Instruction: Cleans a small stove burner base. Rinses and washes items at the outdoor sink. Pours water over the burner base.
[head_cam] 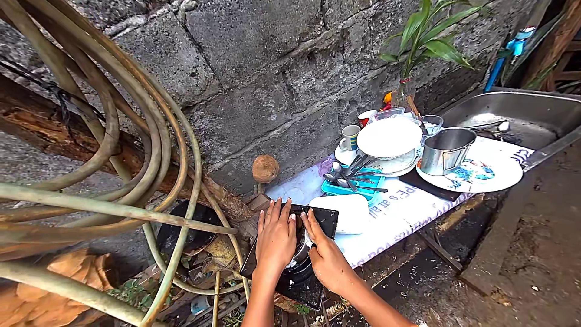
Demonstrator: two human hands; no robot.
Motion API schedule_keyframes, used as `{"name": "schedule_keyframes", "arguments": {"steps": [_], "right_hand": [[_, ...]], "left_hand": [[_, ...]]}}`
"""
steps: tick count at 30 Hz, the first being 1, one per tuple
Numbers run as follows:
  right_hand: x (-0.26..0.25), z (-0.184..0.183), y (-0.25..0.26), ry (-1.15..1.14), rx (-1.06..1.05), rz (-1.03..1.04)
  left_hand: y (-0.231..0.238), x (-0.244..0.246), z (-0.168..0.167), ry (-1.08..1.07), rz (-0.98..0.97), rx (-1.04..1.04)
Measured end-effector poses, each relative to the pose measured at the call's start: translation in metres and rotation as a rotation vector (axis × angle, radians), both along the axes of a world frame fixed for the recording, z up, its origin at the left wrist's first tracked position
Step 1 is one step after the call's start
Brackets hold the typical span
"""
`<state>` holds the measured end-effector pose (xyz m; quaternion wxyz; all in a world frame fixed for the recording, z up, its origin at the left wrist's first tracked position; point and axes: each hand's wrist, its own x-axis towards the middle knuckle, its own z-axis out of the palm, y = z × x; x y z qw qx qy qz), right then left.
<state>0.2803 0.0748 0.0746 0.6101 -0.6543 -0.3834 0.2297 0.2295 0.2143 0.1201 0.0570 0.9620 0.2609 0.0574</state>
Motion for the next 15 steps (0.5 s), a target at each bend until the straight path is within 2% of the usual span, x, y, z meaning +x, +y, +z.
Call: {"name": "schedule_keyframes", "arguments": {"steps": [5,8,12,15], "right_hand": [[0.006,0.0,0.003,0.016,-0.005,0.037],[0.011,0.0,0.004,0.014,0.021,-0.061],[0.019,0.014,0.003,-0.178,-0.233,0.095],[0.019,0.015,0.003,-0.249,-0.254,0.041]], "left_hand": [[0.0,-0.001,-0.001,-0.009,-0.001,0.001],[-0.001,-0.001,0.0,-0.015,-0.006,0.002],[0.0,-0.001,0.0,-0.003,-0.001,0.004],[-0.001,-0.001,0.0,-0.016,-0.009,0.001]]}}
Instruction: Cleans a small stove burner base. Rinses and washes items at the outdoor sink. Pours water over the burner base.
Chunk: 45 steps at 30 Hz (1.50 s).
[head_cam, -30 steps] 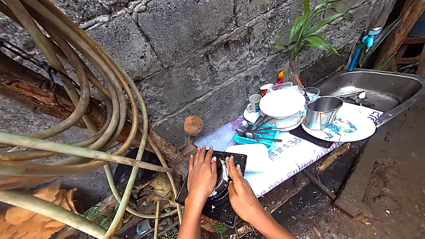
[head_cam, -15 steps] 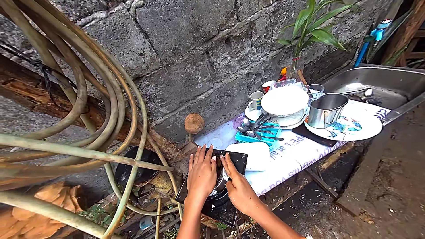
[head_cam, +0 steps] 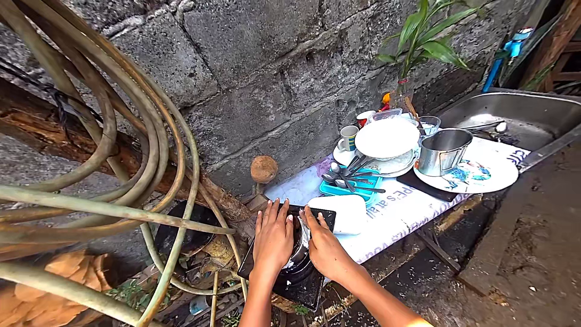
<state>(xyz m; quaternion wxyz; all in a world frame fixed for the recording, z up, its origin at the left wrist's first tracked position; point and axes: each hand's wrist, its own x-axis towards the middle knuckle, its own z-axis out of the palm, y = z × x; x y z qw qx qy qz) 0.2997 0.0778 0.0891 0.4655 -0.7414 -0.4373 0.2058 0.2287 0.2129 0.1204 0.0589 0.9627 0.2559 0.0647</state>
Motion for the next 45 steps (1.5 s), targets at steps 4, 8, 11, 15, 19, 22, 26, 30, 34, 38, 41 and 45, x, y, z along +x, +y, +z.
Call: {"name": "schedule_keyframes", "arguments": {"steps": [4,8,11,15,19,22,26,30,34,38,41,45], "right_hand": [[0.004,0.001,0.0,-0.048,-0.095,0.079],[0.007,-0.003,0.0,-0.097,-0.13,0.08],[0.003,-0.009,-0.003,-0.177,-0.113,0.051],[0.0,-0.016,-0.009,-0.222,-0.098,0.061],[-0.005,-0.024,-0.014,-0.255,-0.03,0.015],[-0.013,-0.029,-0.015,-0.26,0.027,-0.027],[-0.022,-0.026,-0.017,-0.262,-0.014,0.017],[-0.032,-0.033,-0.015,-0.272,0.084,-0.119],[-0.036,-0.033,-0.016,-0.323,0.08,-0.088],[0.021,-0.008,-0.027,-0.173,-0.013,-0.019],[0.085,0.005,-0.02,-0.215,-0.086,0.202],[0.114,0.003,0.014,-0.222,-0.027,0.471]], "left_hand": [[0.0,0.0,0.001,0.009,0.004,-0.007],[-0.001,0.001,0.0,-0.002,0.003,-0.006],[0.0,-0.001,0.001,0.004,0.007,-0.006],[-0.001,0.0,0.001,0.006,0.018,-0.009],[-0.002,0.0,0.003,0.03,0.025,-0.02],[-0.002,0.0,0.002,0.035,0.03,-0.022],[-0.001,0.0,0.003,0.038,0.028,-0.015],[-0.001,0.001,0.002,0.024,0.02,-0.015],[-0.001,0.001,0.002,0.038,0.025,-0.022],[-0.003,0.002,0.004,0.027,0.019,-0.025],[-0.002,0.001,0.004,0.032,0.019,-0.026],[-0.002,0.002,0.002,0.016,0.021,-0.022]]}}
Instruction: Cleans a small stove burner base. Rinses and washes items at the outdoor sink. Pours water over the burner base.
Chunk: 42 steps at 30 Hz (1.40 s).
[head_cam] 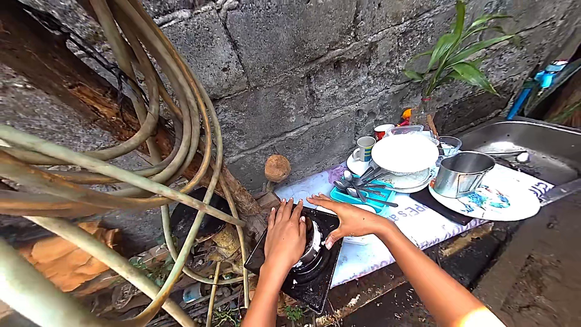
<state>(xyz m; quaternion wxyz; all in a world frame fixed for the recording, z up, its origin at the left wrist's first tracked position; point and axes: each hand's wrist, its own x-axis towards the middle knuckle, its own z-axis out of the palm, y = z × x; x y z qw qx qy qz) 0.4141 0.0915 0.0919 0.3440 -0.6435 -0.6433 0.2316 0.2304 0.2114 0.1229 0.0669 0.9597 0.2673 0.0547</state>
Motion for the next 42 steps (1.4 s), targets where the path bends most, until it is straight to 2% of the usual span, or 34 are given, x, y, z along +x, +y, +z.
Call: {"name": "schedule_keyframes", "arguments": {"steps": [3,7,12,35,39,42], "right_hand": [[-0.008,0.001,0.02,-0.026,0.069,0.046],[-0.007,0.0,0.023,-0.006,0.055,0.102],[-0.01,-0.013,0.028,-0.008,0.211,0.102],[-0.015,-0.016,0.024,-0.044,0.142,0.122],[-0.02,-0.012,0.027,-0.008,0.251,0.074],[-0.018,-0.009,0.029,-0.027,0.271,0.07]], "left_hand": [[0.0,0.0,0.001,0.0,0.002,-0.01],[0.001,-0.001,0.0,0.016,0.001,0.001],[0.002,0.0,-0.001,-0.001,-0.005,-0.014],[0.002,-0.006,-0.005,-0.044,-0.005,0.021],[0.01,-0.011,-0.022,-0.211,-0.105,0.095],[0.014,-0.01,-0.019,-0.195,-0.175,0.032]]}}
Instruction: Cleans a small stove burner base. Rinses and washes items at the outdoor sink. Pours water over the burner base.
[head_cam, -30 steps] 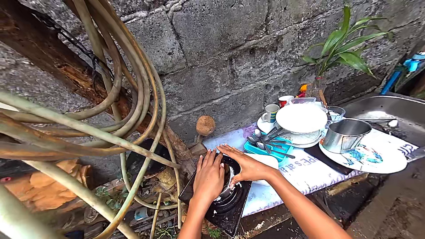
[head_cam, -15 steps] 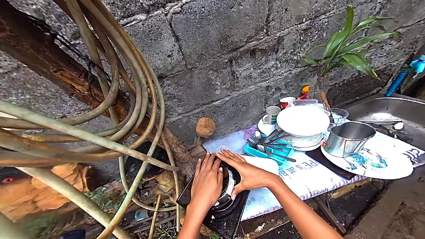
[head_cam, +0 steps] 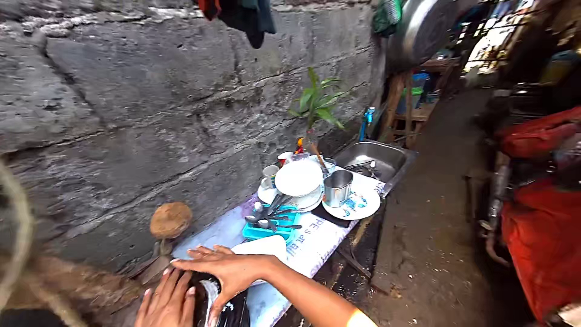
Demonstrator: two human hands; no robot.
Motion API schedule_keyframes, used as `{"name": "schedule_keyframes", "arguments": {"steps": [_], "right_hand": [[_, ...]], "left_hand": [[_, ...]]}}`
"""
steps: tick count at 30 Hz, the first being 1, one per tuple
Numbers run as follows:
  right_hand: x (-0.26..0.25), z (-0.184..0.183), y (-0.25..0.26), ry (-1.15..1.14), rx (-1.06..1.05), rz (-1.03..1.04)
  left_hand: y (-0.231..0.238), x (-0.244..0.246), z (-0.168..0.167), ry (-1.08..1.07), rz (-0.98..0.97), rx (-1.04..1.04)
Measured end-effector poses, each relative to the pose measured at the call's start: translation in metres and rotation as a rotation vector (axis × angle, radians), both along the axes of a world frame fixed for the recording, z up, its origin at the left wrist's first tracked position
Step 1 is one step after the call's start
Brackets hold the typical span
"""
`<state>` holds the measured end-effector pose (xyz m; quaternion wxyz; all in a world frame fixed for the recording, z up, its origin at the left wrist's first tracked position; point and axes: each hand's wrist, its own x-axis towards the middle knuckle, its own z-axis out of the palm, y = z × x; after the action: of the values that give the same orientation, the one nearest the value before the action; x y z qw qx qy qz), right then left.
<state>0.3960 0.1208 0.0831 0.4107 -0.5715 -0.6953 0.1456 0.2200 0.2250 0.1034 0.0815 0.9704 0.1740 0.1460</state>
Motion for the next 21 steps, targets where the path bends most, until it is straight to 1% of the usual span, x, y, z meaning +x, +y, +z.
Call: {"name": "schedule_keyframes", "arguments": {"steps": [4,7,9,11,13,15,16,18,21], "right_hand": [[0.0,0.002,-0.003,-0.03,0.032,0.006],[0.004,0.002,-0.01,0.015,0.018,0.021],[0.008,0.0,-0.019,0.06,0.029,-0.022],[0.003,0.005,-0.033,0.141,0.001,-0.117],[-0.021,0.011,-0.053,0.306,-0.05,-0.24],[-0.057,0.014,-0.068,0.467,-0.149,-0.334],[-0.074,0.012,-0.072,0.491,-0.182,-0.357],[-0.103,0.009,-0.073,0.459,-0.232,-0.378],[-0.126,0.001,-0.066,0.408,-0.214,-0.416]], "left_hand": [[0.0,0.004,0.007,0.092,0.02,-0.028],[-0.001,0.004,0.007,0.088,0.014,-0.029],[-0.001,0.004,0.007,0.093,0.012,-0.034],[0.0,0.003,0.007,0.091,0.017,-0.034],[-0.001,0.003,0.007,0.079,0.016,-0.04],[-0.001,0.003,0.007,0.074,0.017,-0.043],[-0.002,0.003,0.007,0.074,0.017,-0.042],[-0.003,0.003,0.008,0.076,0.013,-0.04],[-0.003,0.002,0.007,0.071,0.019,-0.031]]}}
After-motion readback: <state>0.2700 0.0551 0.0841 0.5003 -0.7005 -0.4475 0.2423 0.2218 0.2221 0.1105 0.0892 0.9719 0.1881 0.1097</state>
